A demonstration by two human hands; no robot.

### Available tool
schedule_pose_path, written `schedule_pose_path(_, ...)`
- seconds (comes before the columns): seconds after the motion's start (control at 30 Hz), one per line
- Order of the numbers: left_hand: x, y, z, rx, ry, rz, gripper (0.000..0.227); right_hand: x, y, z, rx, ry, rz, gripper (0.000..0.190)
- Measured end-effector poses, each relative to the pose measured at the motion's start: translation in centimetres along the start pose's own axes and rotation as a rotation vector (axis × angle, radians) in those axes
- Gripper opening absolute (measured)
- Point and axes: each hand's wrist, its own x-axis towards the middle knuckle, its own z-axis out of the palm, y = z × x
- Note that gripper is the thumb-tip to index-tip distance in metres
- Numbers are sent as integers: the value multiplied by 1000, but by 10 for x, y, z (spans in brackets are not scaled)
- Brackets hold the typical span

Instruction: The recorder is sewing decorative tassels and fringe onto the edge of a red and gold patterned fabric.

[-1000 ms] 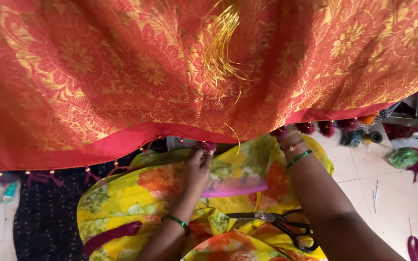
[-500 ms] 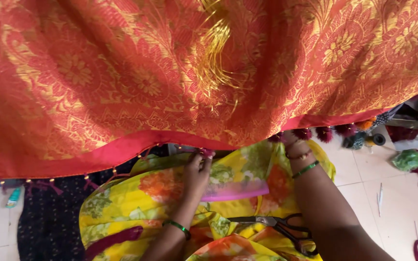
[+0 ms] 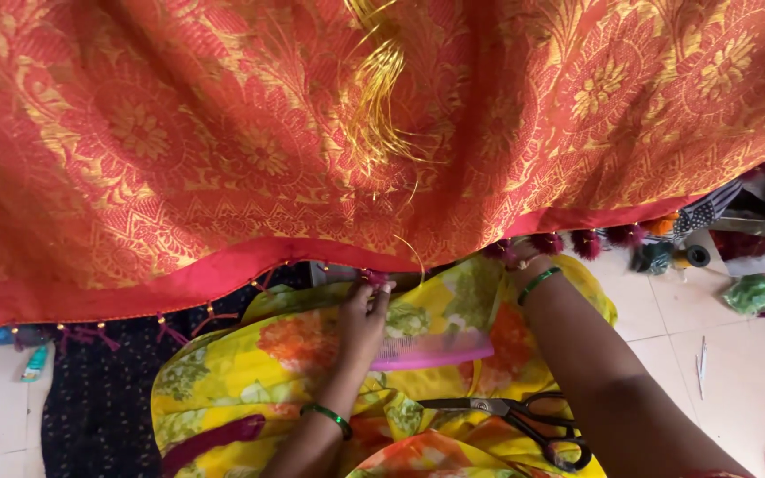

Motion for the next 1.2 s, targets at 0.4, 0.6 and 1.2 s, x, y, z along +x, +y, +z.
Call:
schedule_pose_path(0.4,8,-13,6,-17,-20,-1,17,22,62,35,546,44,52,56)
schedule_pose_path(0.6,7,-28,5,-89,-7,4,17,4,89,107,834,51,114,51)
schedule_pose_path(1.2,10,-18,8,171,-64,-168,28,-108,74,141,1664,82,196,36)
